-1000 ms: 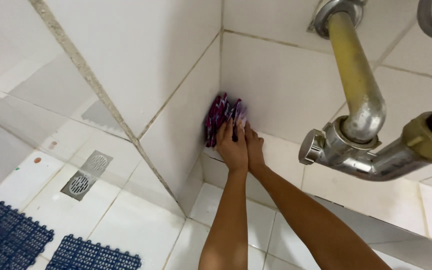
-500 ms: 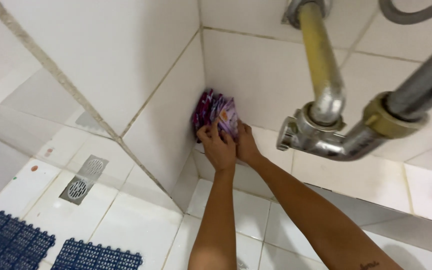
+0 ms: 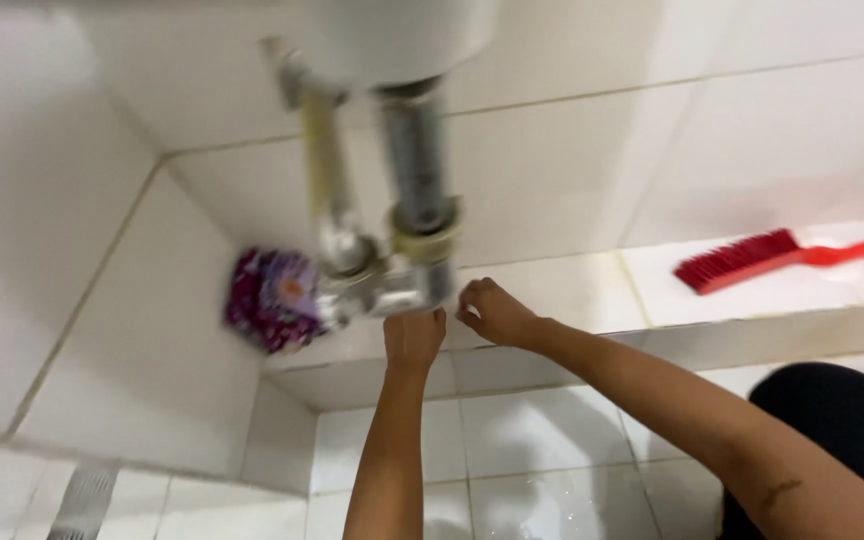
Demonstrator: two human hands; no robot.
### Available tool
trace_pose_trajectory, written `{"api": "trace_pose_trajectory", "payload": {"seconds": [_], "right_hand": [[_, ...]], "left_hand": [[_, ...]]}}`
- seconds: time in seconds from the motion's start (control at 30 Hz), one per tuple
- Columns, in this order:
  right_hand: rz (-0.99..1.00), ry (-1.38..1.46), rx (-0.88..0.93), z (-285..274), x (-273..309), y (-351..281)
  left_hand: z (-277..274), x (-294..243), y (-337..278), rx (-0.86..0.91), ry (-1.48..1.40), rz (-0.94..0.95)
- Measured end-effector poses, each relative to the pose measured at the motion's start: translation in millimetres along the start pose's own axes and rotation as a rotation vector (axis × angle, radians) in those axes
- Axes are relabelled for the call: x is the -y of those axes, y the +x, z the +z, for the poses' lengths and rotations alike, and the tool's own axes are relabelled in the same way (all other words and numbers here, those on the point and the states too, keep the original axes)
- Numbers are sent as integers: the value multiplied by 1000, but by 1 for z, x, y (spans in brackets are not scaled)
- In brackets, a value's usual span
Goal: Cleaning bathroom surfaces with a cloth and preparing a bucket of cleaning solution.
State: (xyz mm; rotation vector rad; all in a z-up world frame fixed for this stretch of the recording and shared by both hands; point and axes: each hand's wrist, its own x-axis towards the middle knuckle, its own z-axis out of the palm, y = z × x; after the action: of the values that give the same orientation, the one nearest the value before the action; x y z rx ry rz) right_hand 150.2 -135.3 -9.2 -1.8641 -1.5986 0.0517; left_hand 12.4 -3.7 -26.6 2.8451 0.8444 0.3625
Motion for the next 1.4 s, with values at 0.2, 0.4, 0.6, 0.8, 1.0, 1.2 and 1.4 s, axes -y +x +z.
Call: {"api": "trace_pose_trajectory", "payload": {"seconds": [0.2,0.4,0.6,0.8,1.0,1.2,1.4], "right_hand": [[377,-248,281,-137,-63,-64],[497,-156,192,-235,-158,-146],[944,-225,247,-300,-226,-236],[871,-576,-182,-309,-261,-307],[749,-766,-82,-316,-258,-345],[1128,-476,-197,-399,-171,-423],[1579,-530,20,-451,-96,-526]], "left_hand": [[-11,-131,8,-121,-229,295],[34,-251,21,6,-400,308],[35,-356,38,139,-501,377],[69,-421,63,-28,-519,420],[88,-468,74,-30,-501,460],[75,-525,68,-178,-654,675],[89,-567,63,-109,-739,779]]}}
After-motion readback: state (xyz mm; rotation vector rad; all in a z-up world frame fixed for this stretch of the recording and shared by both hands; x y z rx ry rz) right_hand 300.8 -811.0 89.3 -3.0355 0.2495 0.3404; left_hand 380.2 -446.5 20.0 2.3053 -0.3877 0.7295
